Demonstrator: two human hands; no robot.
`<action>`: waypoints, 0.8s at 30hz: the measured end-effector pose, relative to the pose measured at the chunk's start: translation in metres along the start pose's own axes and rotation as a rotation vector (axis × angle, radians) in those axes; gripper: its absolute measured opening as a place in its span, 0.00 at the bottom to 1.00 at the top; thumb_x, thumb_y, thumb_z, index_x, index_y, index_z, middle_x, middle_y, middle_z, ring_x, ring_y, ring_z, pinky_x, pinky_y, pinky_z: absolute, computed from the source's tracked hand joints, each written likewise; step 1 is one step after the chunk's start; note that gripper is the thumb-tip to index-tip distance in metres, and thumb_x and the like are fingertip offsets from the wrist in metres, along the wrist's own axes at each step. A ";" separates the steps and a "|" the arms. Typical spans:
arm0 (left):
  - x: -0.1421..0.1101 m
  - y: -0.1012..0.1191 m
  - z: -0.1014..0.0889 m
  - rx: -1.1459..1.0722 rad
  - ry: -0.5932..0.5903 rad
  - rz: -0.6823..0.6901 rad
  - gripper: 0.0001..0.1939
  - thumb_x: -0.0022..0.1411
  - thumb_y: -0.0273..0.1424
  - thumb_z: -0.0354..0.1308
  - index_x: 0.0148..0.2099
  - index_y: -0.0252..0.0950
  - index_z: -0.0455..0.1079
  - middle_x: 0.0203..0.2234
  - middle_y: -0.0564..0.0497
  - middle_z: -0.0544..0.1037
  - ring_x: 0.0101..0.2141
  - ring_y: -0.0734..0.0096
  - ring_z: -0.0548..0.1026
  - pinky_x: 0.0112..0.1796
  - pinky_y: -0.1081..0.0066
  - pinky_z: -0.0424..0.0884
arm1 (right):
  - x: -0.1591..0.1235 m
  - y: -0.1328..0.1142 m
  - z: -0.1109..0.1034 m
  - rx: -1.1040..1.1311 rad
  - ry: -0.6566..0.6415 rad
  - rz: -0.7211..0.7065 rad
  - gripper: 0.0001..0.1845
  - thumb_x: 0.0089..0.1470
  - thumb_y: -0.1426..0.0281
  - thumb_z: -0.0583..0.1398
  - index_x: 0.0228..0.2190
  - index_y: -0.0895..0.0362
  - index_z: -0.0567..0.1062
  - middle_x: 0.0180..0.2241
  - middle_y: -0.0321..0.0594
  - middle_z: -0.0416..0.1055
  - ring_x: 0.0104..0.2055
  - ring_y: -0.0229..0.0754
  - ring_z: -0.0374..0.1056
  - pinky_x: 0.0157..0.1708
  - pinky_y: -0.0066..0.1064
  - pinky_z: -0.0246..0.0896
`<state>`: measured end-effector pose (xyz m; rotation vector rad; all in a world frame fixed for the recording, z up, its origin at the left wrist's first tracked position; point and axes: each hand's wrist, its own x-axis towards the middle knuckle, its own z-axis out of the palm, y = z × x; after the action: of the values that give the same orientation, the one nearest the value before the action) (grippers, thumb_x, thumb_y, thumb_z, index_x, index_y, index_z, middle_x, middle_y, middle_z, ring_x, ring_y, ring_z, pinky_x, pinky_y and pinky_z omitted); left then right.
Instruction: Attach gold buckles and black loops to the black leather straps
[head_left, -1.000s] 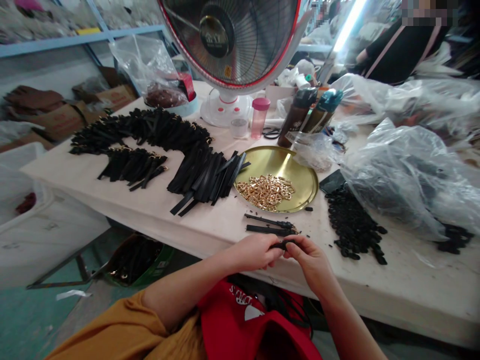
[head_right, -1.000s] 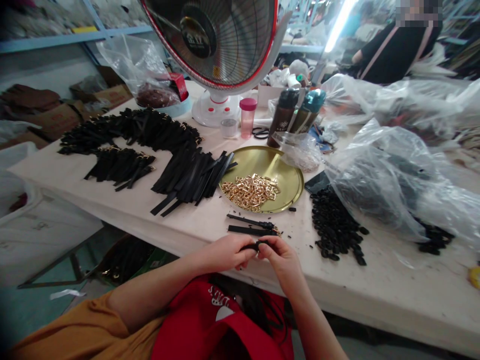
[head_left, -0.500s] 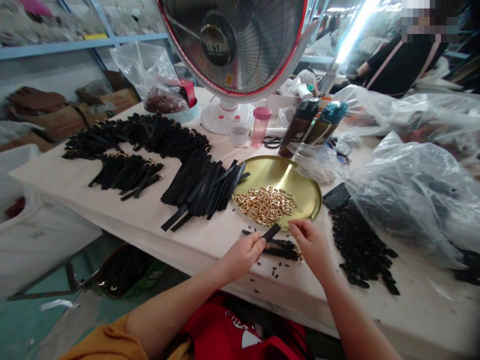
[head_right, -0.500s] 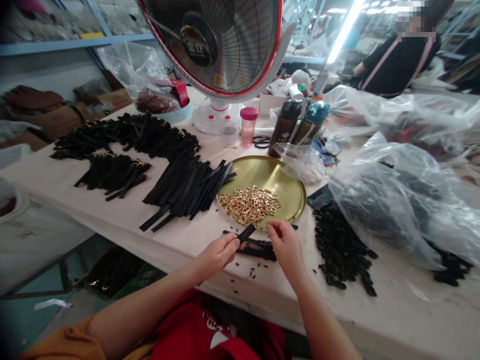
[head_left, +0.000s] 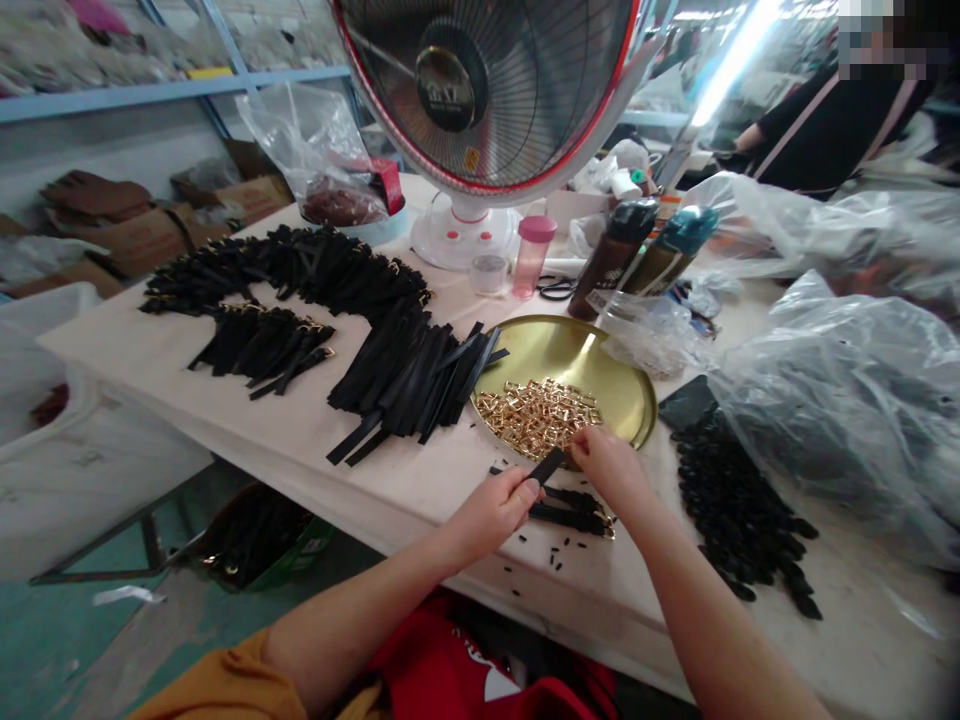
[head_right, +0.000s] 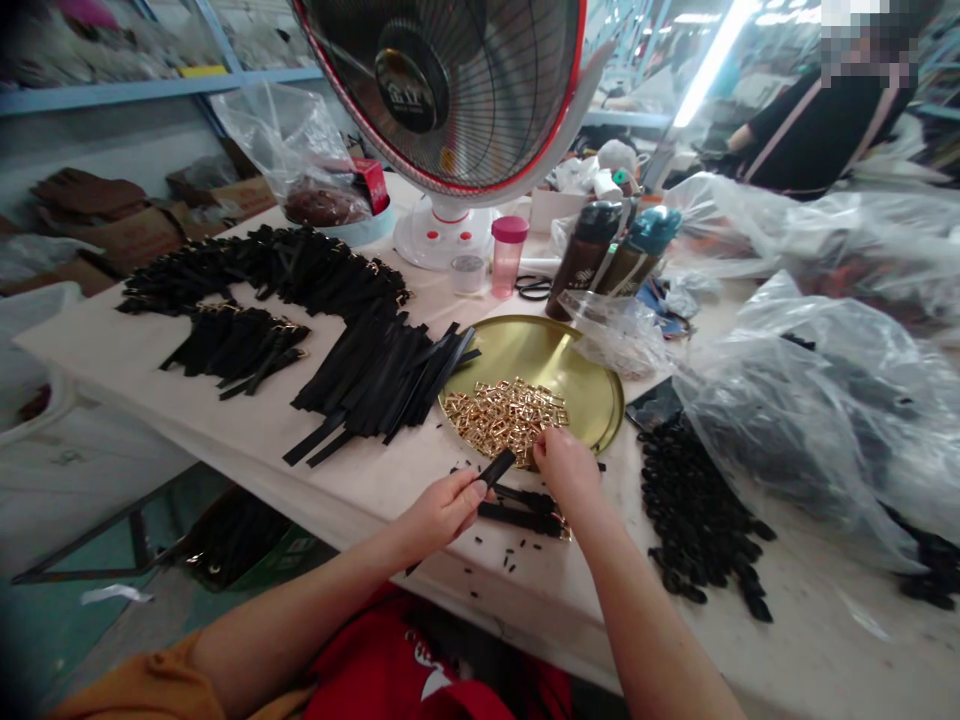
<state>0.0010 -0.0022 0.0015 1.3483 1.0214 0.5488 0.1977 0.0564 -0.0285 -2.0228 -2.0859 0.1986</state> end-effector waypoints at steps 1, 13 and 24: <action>-0.001 0.000 0.002 -0.009 -0.002 0.009 0.16 0.62 0.40 0.41 0.36 0.33 0.61 0.13 0.61 0.56 0.16 0.81 0.55 0.20 0.78 0.52 | -0.002 0.001 0.000 -0.004 -0.003 0.001 0.07 0.48 0.71 0.54 0.22 0.56 0.70 0.23 0.40 0.68 0.24 0.39 0.61 0.25 0.30 0.48; -0.011 0.016 0.005 -0.229 0.064 0.034 0.16 0.56 0.41 0.50 0.38 0.32 0.61 0.13 0.62 0.56 0.13 0.83 0.53 0.16 0.79 0.49 | -0.057 -0.036 -0.039 1.199 -0.124 0.167 0.12 0.45 0.59 0.60 0.25 0.55 0.69 0.21 0.33 0.63 0.24 0.36 0.58 0.27 0.29 0.55; -0.017 0.013 0.004 -0.003 0.104 0.054 0.09 0.52 0.34 0.52 0.31 0.32 0.63 0.18 0.57 0.62 0.20 0.81 0.60 0.21 0.79 0.57 | -0.107 -0.061 -0.034 1.217 -0.196 0.053 0.24 0.48 0.63 0.58 0.48 0.54 0.61 0.31 0.38 0.71 0.32 0.41 0.66 0.33 0.35 0.61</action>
<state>-0.0014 -0.0156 0.0186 1.3593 1.0698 0.6666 0.1497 -0.0552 0.0126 -1.2761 -1.3411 1.3221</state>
